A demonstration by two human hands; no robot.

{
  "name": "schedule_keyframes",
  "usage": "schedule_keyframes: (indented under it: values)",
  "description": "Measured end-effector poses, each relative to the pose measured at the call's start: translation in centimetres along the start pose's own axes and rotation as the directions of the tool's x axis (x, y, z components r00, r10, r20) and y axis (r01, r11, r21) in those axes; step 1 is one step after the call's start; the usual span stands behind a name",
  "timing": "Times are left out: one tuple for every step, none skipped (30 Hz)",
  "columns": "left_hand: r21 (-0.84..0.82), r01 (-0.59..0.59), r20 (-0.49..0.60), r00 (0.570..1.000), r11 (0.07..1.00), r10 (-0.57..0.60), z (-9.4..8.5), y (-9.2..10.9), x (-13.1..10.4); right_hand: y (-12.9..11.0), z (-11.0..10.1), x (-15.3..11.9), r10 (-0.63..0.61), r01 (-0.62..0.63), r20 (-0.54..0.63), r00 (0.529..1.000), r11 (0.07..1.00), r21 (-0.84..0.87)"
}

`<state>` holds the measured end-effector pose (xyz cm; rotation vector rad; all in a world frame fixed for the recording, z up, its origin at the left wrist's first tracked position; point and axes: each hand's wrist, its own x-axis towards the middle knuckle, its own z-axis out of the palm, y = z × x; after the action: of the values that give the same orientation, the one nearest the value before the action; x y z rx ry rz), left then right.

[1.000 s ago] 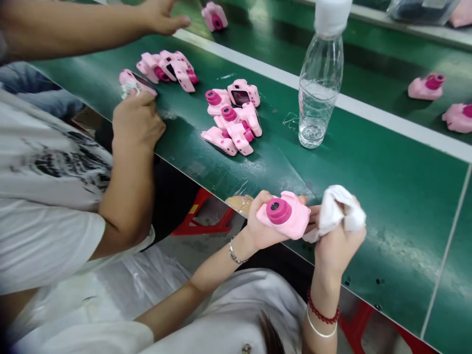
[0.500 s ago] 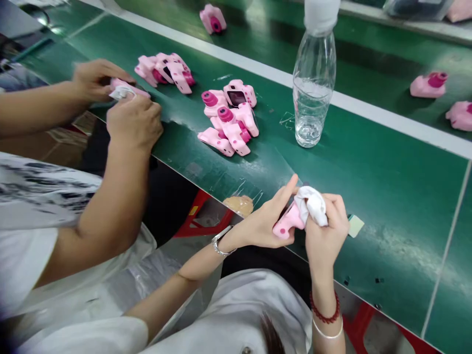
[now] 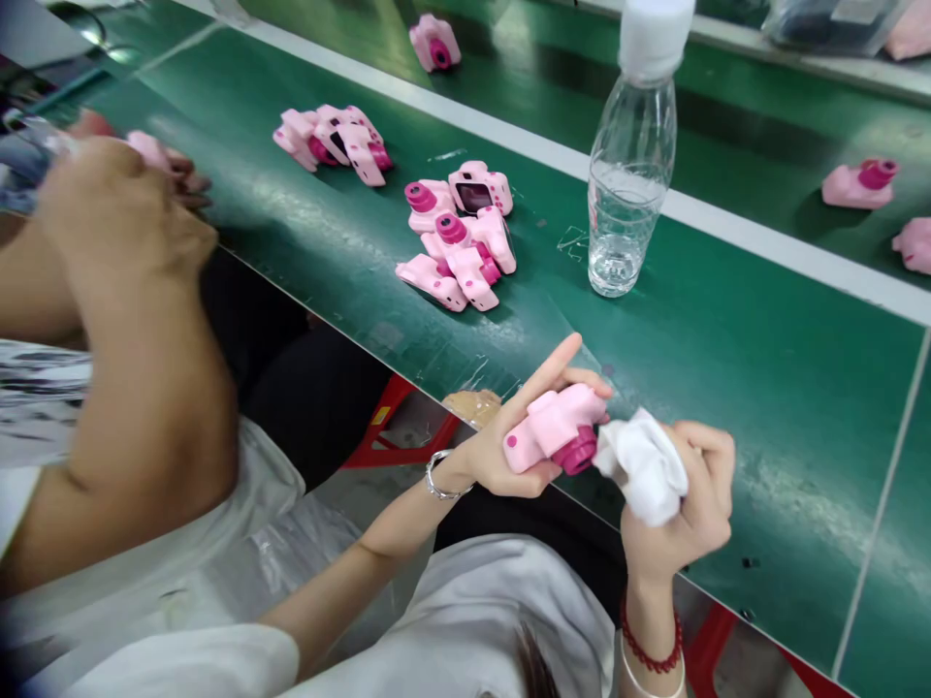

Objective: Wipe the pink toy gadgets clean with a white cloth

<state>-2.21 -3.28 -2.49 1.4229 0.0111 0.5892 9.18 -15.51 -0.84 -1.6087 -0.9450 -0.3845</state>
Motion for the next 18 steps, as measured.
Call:
schedule_keyframes:
  values:
    - [-0.055,0.052,-0.001,0.999,0.997,-0.052,0.0,0.1,-0.1,0.0,0.2,0.6,-0.027,0.027,0.087,0.996,1.0,0.003]
    - [-0.107,0.103,-0.011,0.994,0.989,-0.104,0.0,0.2,-0.2,-0.1,0.4,1.1,-0.059,0.058,0.189,0.98,0.998,0.013]
    - [-0.169,0.143,-0.037,0.988,0.975,-0.151,-0.1,0.4,-0.2,-0.2,0.4,1.5,-0.095,0.091,0.284,0.954,0.995,0.027]
    - [-0.241,0.165,-0.07,0.98,0.956,-0.187,-0.2,0.5,-0.2,-0.2,0.3,1.6,-0.126,0.12,0.364,0.923,0.992,0.04]
    - [-0.314,0.175,-0.1,0.971,0.933,-0.216,-0.2,0.6,-0.1,-0.3,0.1,1.6,-0.149,0.14,0.426,0.892,0.989,0.053]
    - [-0.381,0.175,-0.123,0.964,0.908,-0.237,-0.3,0.7,0.0,-0.2,-0.3,1.5,-0.159,0.146,0.469,0.869,0.987,0.065]
    - [-0.436,0.172,-0.127,0.96,0.884,-0.25,-0.4,0.8,0.1,-0.1,-0.7,1.3,-0.157,0.137,0.501,0.851,0.988,0.076]
    - [-0.473,0.183,-0.108,0.959,0.862,-0.262,-0.4,0.8,0.2,0.0,-1.1,1.1,-0.144,0.117,0.519,0.843,0.989,0.086]
    - [-0.498,0.204,-0.071,0.959,0.843,-0.275,-0.4,0.9,0.3,0.1,-1.4,0.9,-0.126,0.092,0.509,0.851,0.992,0.092]
    - [-0.519,0.229,-0.028,0.958,0.824,-0.284,-0.3,0.9,0.4,0.2,-1.7,0.7,-0.106,0.067,0.469,0.877,0.993,0.1]
    - [-0.541,0.25,0.011,0.957,0.803,-0.291,-0.2,1.0,0.4,0.2,-1.8,0.6,-0.083,0.042,0.404,0.911,0.993,0.11]
    - [-0.566,0.262,0.038,0.956,0.782,-0.293,0.0,1.1,0.4,0.1,-1.8,0.6,-0.05,0.011,0.322,0.945,0.993,0.121]
    - [-0.591,0.265,0.05,0.955,0.762,-0.293,0.2,1.2,0.4,-0.1,-1.7,0.6,-0.009,-0.024,0.235,0.972,0.99,0.137]
    - [-0.611,0.263,0.052,0.955,0.746,-0.294,0.3,1.4,0.4,-0.4,-1.4,0.8,0.033,-0.058,0.151,0.988,0.986,0.159]
    - [-0.625,0.262,0.054,0.954,0.735,-0.294,0.5,1.5,0.3,-0.7,-1.2,1.0,0.073,-0.086,0.079,0.994,0.98,0.18]
    - [-0.631,0.267,0.056,0.952,0.728,-0.301,0.7,1.7,0.2,-1.1,-0.9,1.2,0.099,-0.104,0.037,0.994,0.975,0.195]
    - [-0.632,0.276,0.057,0.949,0.725,-0.312,0.8,1.8,0.1,-1.5,-0.7,1.5,0.106,-0.11,0.028,0.994,0.974,0.197]
    - [-0.627,0.29,0.053,0.942,0.723,-0.332,0.9,1.9,0.0,-1.9,-0.5,1.7,0.091,-0.097,0.041,0.995,0.979,0.181]
